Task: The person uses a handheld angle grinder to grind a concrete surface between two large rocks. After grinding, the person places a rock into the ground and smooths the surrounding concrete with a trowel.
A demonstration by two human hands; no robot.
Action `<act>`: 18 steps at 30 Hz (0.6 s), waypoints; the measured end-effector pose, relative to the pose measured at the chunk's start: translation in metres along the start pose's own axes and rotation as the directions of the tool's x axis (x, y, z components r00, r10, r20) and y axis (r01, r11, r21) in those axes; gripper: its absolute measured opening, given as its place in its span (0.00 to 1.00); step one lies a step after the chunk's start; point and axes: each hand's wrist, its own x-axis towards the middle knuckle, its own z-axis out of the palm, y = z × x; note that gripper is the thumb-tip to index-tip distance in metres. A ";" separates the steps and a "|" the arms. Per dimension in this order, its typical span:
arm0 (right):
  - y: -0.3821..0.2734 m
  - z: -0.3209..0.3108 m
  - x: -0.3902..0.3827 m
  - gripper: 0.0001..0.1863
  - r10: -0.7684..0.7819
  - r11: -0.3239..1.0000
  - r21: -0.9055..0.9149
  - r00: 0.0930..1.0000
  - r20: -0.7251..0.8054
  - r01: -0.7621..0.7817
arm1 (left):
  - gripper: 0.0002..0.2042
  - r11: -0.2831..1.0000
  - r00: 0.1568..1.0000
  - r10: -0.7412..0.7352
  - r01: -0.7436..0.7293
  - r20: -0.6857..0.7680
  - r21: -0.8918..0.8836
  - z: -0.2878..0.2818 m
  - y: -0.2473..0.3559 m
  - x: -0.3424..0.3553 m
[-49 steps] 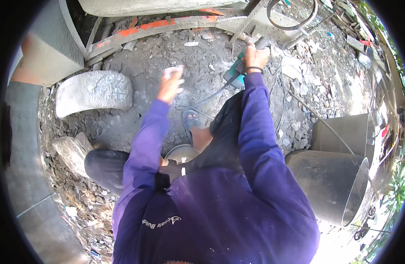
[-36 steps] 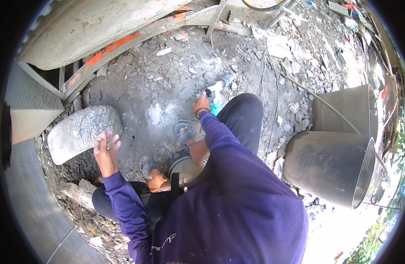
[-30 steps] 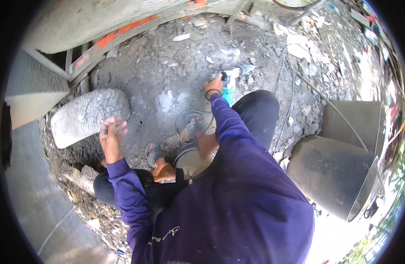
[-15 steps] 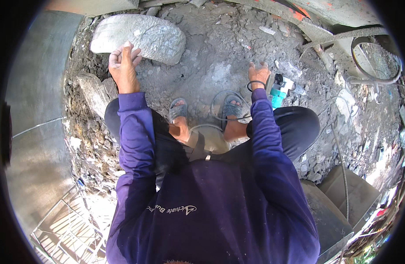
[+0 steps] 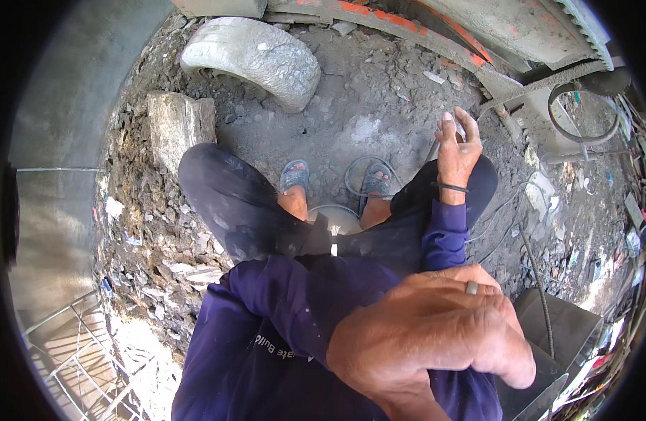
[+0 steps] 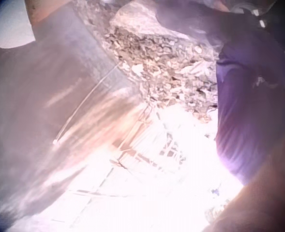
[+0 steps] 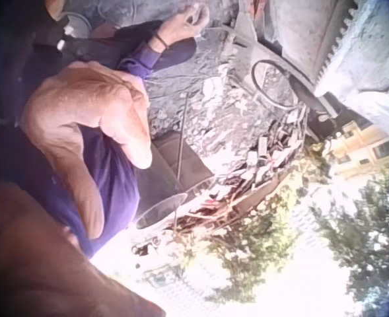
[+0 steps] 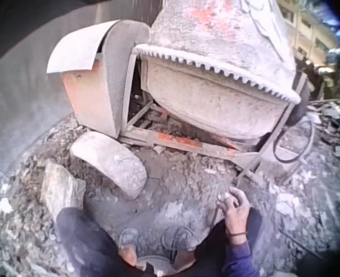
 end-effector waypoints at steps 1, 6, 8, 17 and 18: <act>-0.015 -0.008 -0.003 0.22 -0.051 0.998 0.019 0.998 -0.035 0.052 | 0.40 0.999 1.000 0.021 -0.020 0.019 -0.036 0.006 0.005 -0.002; -0.042 -0.062 -0.035 0.20 -0.149 0.986 0.055 0.976 -0.160 0.159 | 0.41 0.994 0.997 0.054 -0.048 0.057 -0.097 0.013 0.016 -0.014; -0.036 -0.087 -0.042 0.19 -0.167 0.985 0.012 0.961 -0.221 0.174 | 0.39 0.994 0.996 0.044 -0.036 0.075 -0.102 0.019 0.015 -0.016; 0.055 -0.131 -0.073 0.15 0.047 0.990 -0.122 0.972 -0.229 -0.077 | 0.47 0.981 0.988 0.113 -0.094 0.108 -0.173 0.049 0.003 -0.012; 0.049 -0.124 -0.081 0.13 0.018 0.977 -0.205 0.975 -0.219 -0.064 | 0.48 0.982 0.987 0.104 -0.083 0.123 -0.167 0.051 0.001 -0.013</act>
